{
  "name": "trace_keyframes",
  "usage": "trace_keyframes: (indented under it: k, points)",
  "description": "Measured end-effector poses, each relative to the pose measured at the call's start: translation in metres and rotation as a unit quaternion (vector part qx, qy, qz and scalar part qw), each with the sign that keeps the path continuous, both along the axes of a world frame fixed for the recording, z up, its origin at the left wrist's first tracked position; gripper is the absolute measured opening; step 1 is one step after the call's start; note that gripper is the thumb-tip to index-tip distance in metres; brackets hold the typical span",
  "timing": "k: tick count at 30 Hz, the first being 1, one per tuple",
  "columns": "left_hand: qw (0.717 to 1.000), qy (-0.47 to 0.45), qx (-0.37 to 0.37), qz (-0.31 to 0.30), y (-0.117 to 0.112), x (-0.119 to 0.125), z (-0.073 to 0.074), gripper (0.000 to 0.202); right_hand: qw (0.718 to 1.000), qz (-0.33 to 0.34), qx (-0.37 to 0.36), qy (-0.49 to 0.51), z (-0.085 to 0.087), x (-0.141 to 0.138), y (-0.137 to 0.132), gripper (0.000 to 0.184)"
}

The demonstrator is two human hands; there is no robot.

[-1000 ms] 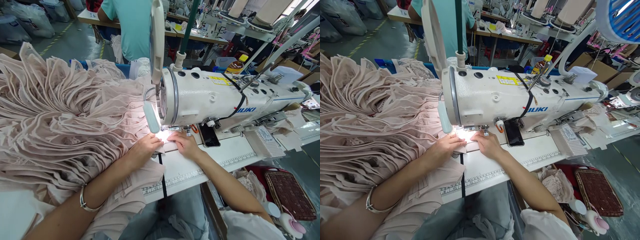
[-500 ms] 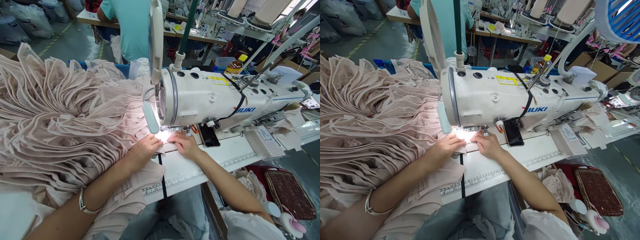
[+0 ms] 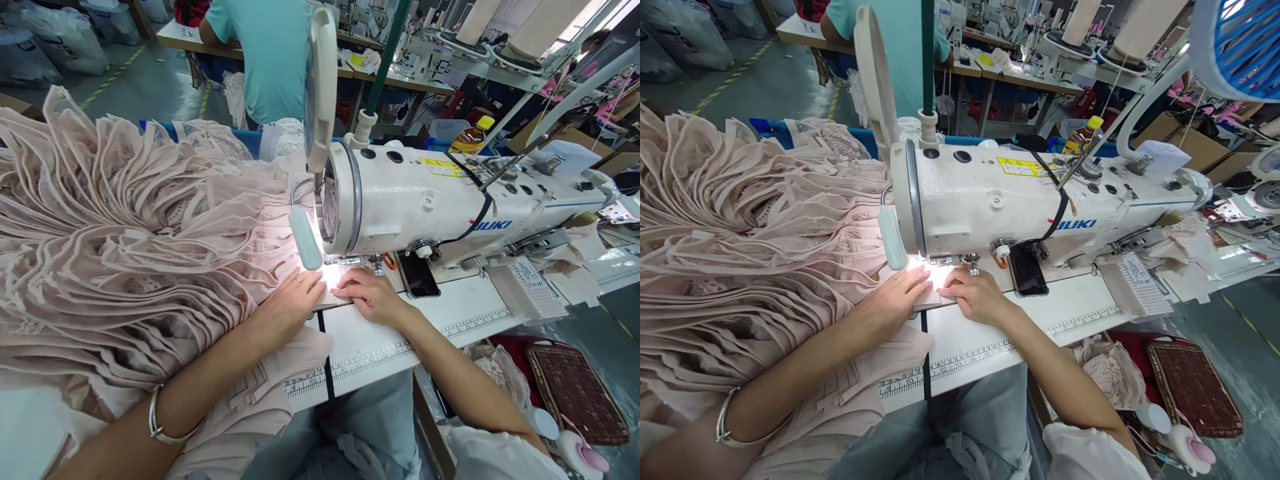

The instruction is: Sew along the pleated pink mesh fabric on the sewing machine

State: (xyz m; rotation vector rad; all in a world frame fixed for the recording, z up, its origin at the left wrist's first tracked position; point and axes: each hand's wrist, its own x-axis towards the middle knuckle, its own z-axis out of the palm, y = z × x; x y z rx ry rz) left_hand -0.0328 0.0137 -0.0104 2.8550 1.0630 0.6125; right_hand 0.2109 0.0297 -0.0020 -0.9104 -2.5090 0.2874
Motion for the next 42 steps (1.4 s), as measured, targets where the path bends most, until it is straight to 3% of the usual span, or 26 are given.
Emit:
trace_keyframes:
  k: [5, 13, 20, 27, 34, 42]
  points:
    - [1.000, 0.002, -0.015, 0.007, 0.002, -0.003, -0.005, 0.033, 0.998, -0.030, 0.026, -0.039, -0.005, -0.001, -0.001, 0.045]
    - [1.000, 0.019, -0.023, 0.010, 0.006, -0.001, -0.006, 0.034, 0.997, -0.020, 0.061, -0.040, -0.004, 0.000, 0.000, 0.043]
    - [0.998, 0.020, -0.033, 0.043, 0.008, 0.001, 0.001, 0.033, 0.996, -0.051, 0.048, -0.063, -0.002, -0.006, -0.001, 0.043]
    - [0.996, 0.032, -0.049, 0.073, 0.009, 0.005, 0.005, 0.035, 0.989, -0.087, -0.020, -0.115, 0.007, -0.014, -0.002, 0.049]
    - [0.996, 0.039, 0.015, 0.079, 0.008, 0.005, 0.009, 0.026, 0.978, -0.124, -0.073, -0.153, 0.015, -0.023, -0.002, 0.052]
    - [0.994, 0.060, 0.057, 0.065, 0.004, 0.002, 0.018, 0.028, 0.965, -0.138, -0.055, -0.217, 0.014, -0.028, -0.001, 0.061]
